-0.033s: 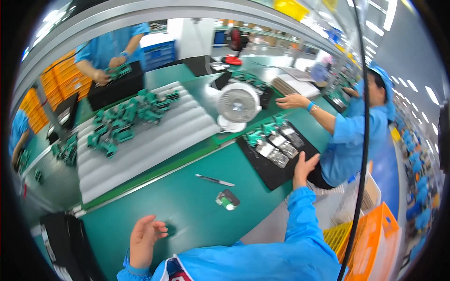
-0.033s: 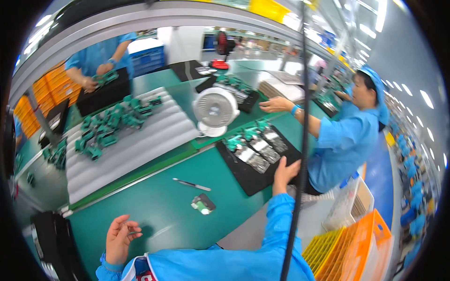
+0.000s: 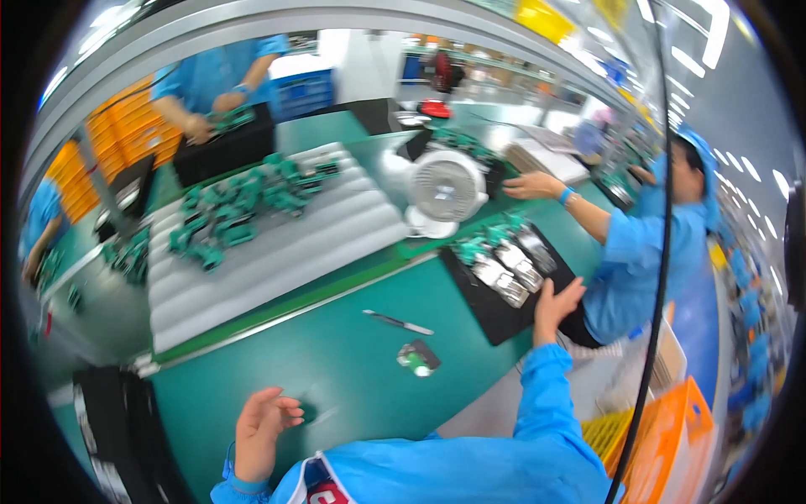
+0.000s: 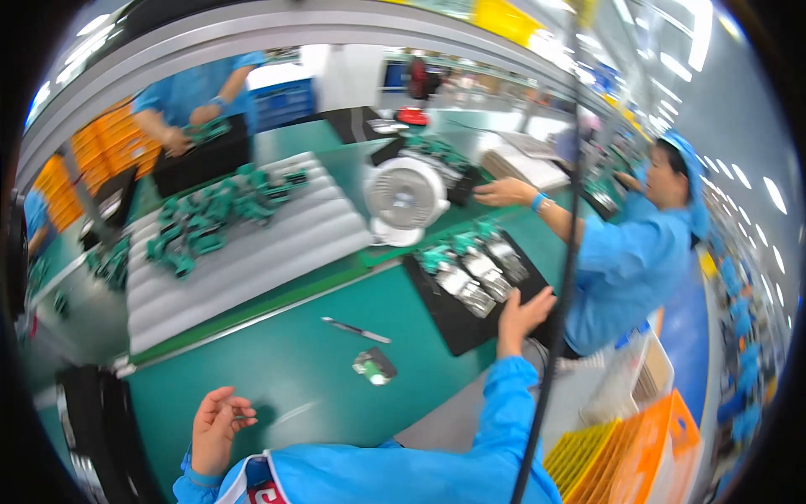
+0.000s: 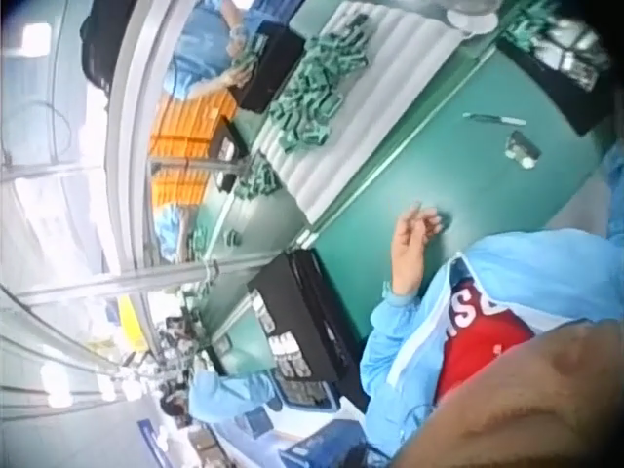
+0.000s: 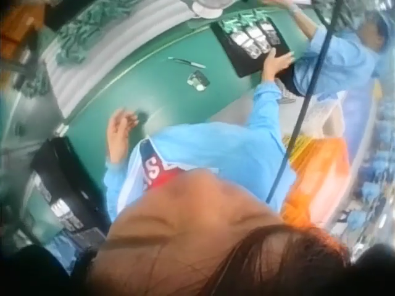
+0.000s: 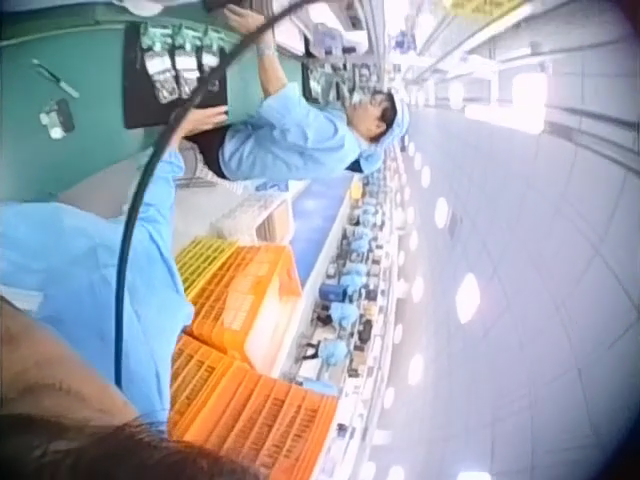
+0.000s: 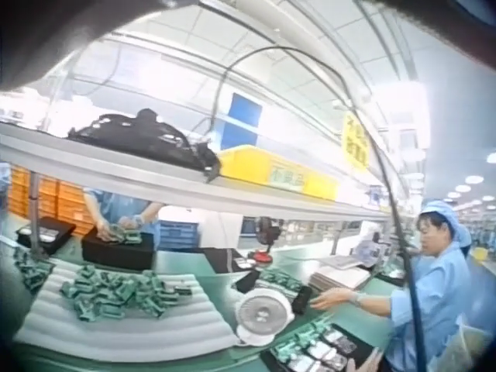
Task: The person assembles electronic devices by hand, connecting internal electronic components and PCB boards into green plastic housings, then applying white labels to the assembled devices.
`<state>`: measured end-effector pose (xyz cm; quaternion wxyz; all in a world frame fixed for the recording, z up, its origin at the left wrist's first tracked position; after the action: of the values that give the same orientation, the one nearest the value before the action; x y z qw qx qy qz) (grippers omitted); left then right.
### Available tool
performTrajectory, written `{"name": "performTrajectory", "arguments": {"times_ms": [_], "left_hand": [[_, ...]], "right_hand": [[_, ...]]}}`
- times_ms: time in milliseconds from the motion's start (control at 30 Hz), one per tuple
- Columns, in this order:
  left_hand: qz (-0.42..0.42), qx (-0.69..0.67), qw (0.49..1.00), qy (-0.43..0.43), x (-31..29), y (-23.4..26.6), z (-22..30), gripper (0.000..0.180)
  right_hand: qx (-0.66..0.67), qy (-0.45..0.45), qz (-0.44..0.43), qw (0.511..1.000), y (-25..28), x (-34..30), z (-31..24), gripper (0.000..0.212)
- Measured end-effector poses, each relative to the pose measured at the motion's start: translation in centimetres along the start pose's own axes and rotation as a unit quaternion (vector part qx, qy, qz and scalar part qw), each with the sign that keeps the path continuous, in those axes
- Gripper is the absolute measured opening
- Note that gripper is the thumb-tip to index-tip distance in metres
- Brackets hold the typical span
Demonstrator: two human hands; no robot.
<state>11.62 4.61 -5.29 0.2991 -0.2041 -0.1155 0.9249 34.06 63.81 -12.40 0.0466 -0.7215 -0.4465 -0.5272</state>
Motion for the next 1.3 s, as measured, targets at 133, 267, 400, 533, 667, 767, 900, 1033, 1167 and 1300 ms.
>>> {"name": "performTrajectory", "arguments": {"times_ms": [133, 267, 400, 533, 667, 767, 900, 1033, 1167, 1300], "left_hand": [[0.096, 0.07, 0.991, -0.056, -4.6, 3.8, -2.7, 0.03], [0.218, 0.085, 0.967, -0.099, -8.9, 5.3, -2.3, 0.029], [0.313, 0.201, 0.911, -0.18, -14.7, 6.1, 0.3, 0.025], [0.521, 0.408, 0.667, -0.342, -21.2, 7.1, 1.3, 0.026], [0.721, 0.434, 0.472, -0.261, -26.8, 9.3, -0.1, 0.043], [0.782, 0.298, 0.503, -0.215, -28.7, 12.3, -2.4, 0.056], [0.756, 0.238, 0.587, -0.167, -29.1, 14.9, -3.9, 0.049], [0.75, 0.18, 0.604, -0.202, -29.0, 15.8, -3.7, 0.043], [0.728, 0.111, 0.607, -0.299, -30.8, 15.6, -3.3, 0.047], [0.689, 0.052, 0.604, -0.397, -33.1, 14.1, -3.8, 0.058]], "right_hand": [[0.251, 0.177, -0.193, 0.932, 0.1, -2.7, -9.0, 0.047], [0.479, 0.12, -0.49, 0.718, 1.9, -4.7, -23.1, 0.032], [0.468, 0.333, -0.63, 0.523, 4.7, -9.4, -37.5, 0.04], [0.458, 0.39, -0.726, 0.332, 10.7, -16.0, -50.0, 0.051], [0.549, 0.456, -0.672, 0.2, 13.3, -24.3, -59.2, 0.052], [0.6, 0.375, -0.676, 0.208, 14.3, -30.8, -66.2, 0.049], [0.665, 0.259, -0.645, 0.272, 13.7, -36.4, -72.5, 0.042], [0.695, 0.384, -0.499, 0.347, 16.6, -35.7, -74.1, 0.031], [0.695, 0.168, -0.68, 0.164, 20.8, -32.5, -71.6, 0.029], [0.657, 0.061, -0.751, 0.033, 19.5, -29.7, -65.2, 0.029]]}}
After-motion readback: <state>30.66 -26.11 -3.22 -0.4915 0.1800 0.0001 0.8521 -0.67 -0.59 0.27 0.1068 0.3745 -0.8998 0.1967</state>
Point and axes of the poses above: each hand's wrist, its own x-axis towards the middle knuckle, its own y-axis out of the back of the hand, z = x × y, the point moved 4 cm from there along x, towards the middle knuckle, and after that the axes turned 10 degrees about y, right-handed, at the moved point
